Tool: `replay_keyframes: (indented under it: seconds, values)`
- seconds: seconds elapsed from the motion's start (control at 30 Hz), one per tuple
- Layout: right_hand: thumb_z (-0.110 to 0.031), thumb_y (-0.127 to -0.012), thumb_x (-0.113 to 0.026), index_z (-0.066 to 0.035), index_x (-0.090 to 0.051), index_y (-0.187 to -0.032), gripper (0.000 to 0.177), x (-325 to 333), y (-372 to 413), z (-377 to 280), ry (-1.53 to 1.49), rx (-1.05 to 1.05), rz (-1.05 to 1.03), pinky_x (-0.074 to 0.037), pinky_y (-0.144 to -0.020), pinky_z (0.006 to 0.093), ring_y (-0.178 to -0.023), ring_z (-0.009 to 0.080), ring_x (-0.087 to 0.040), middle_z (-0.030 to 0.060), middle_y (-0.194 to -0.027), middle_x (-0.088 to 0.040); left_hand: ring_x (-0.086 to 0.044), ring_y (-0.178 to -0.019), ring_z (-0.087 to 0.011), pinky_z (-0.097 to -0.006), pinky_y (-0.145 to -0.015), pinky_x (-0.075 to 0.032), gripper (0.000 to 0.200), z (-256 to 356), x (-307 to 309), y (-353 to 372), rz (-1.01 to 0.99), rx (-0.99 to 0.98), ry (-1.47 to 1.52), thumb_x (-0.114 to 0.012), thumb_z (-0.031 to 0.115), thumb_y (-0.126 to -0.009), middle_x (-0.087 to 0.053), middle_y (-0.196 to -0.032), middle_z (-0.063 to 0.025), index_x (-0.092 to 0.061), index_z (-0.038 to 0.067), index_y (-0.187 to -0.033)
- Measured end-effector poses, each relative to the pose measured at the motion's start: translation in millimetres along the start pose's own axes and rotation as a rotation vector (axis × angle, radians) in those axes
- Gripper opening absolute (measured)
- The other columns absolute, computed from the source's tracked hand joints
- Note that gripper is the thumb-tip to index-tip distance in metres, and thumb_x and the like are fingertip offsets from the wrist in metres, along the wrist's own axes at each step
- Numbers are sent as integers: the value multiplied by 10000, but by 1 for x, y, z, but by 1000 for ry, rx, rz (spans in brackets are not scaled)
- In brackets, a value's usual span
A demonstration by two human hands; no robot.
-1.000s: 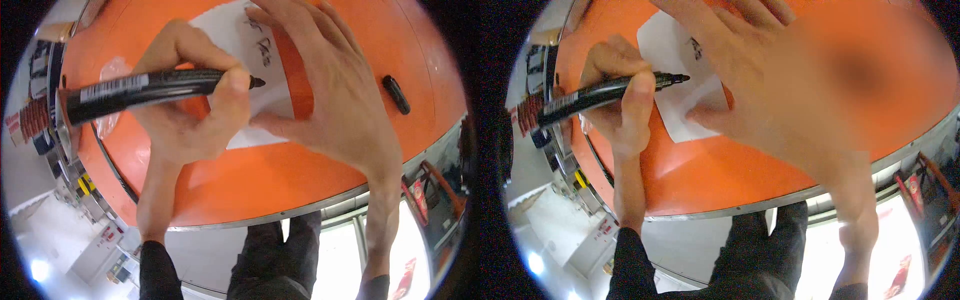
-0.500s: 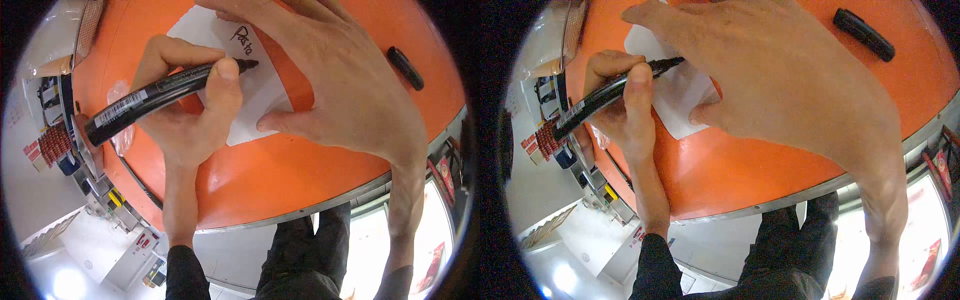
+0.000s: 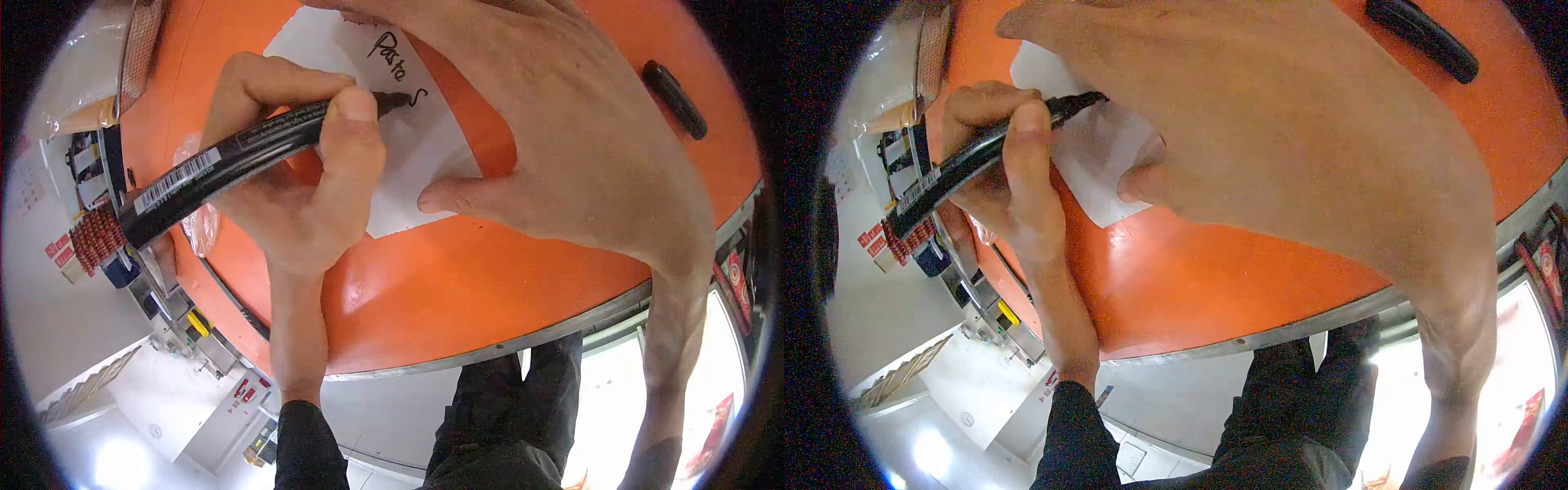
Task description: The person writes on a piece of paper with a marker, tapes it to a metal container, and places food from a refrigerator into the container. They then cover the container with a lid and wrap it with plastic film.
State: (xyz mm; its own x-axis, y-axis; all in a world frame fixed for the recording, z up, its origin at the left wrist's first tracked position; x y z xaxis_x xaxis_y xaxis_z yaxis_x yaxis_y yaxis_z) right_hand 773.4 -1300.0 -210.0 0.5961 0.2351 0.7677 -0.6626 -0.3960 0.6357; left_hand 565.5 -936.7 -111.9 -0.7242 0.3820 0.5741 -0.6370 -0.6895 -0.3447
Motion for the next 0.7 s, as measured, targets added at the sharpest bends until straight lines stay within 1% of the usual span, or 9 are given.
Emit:
replay_keyframes:
  seconds: [0.07, 0.13, 0.27, 0.3, 0.33, 0.5, 0.53, 0.6, 0.7]
  values:
    - [-518, -895, -484, -70, -422, -1391, 670, 2, -3, 1, 62, -1, -18, -402, -997, 418, -1226, 391, -481, 219, -1383, -471, -479, -680, -130, -257, -622, -397, 170, 1, 0, -1, 18, -38, -12, -663, 153, -823, -535, -765, -56, -568, 12, -811]
    - [-526, -895, -480, -74, -412, -1397, 679, 0, -3, 2, 100, -3, -37, -398, -1001, 415, -1233, 387, -475, 218, -1383, -471, -444, -638, -115, -245, -584, -369, 166, 6, -4, -2, -31, -100, -19, -652, 147, -826, -513, -741, -46, -555, 14, -814]
    - [-544, -894, -474, -83, -392, -1411, 697, -2, 2, 13, 170, -19, -73, -390, -1008, 411, -1247, 381, -463, 215, -1384, -472, -425, -618, -105, -238, -565, -351, 171, 5, -3, -1, -27, -91, 50, -654, 144, -823, -502, -728, -43, -540, 18, -810]
    - [-548, -894, -472, -85, -387, -1414, 702, -12, 2, 18, 293, -6, -135, -389, -1010, 409, -1250, 380, -460, 215, -1384, -472, -423, -617, -104, -237, -564, -350, 163, 4, -3, -1, -29, -68, 50, -651, 135, -817, -503, -727, -44, -537, 18, -812]
    - [-548, -894, -472, -85, -387, -1414, 702, -10, 2, 14, 291, -7, -136, -389, -1010, 409, -1250, 380, -460, 215, -1384, -472, -421, -616, -102, -237, -562, -349, 156, 3, -3, -1, -32, -43, 48, -648, 126, -811, -504, -727, -45, -535, 18, -813]
    - [-551, -888, -478, -81, -391, -1410, 708, 4, 5, -5, 18, -12, -35, -382, -1016, 413, -1273, 374, -442, 209, -1397, -459, -451, -666, -127, -252, -599, -367, 135, 5, -6, 1, -40, -59, 87, -634, 103, -790, -508, -729, -52, -528, 21, -803]
    - [-551, -888, -478, -81, -391, -1410, 708, 0, 4, 0, 17, -12, -34, -382, -1016, 413, -1273, 374, -442, 209, -1397, -459, -462, -687, -137, -260, -615, -375, 130, 5, -6, 1, -38, -72, 93, -631, 95, -784, -510, -731, -55, -526, 21, -801]
    - [-549, -886, -481, -78, -394, -1408, 709, -9, 2, 18, 85, 87, 61, -382, -1017, 421, -1274, 375, -442, 204, -1410, -446, -470, -704, -147, -268, -628, -381, 143, 6, -5, 2, -32, -70, 70, -638, 108, -783, -512, -733, -58, -526, 21, -799]
    - [-526, -885, -502, -73, -391, -1411, 702, -16, -2, 30, 141, 74, 17, -376, -1024, 419, -1276, 370, -442, 198, -1424, -433, -478, -720, -159, -280, -644, -390, 167, 6, -4, 3, -36, -75, 65, -650, 135, -785, -516, -740, -62, -528, 21, -798]
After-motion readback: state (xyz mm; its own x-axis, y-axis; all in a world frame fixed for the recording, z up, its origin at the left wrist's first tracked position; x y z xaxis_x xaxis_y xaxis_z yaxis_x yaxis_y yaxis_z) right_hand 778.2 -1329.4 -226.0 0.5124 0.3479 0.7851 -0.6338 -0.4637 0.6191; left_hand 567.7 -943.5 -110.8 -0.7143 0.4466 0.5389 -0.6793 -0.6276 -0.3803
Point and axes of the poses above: each hand's wrist, its own y-axis away from the middle knuckle, its own x-axis out of the back of the hand, z = x × y, the point moved 8 cm from there along -y, towards the middle knuckle
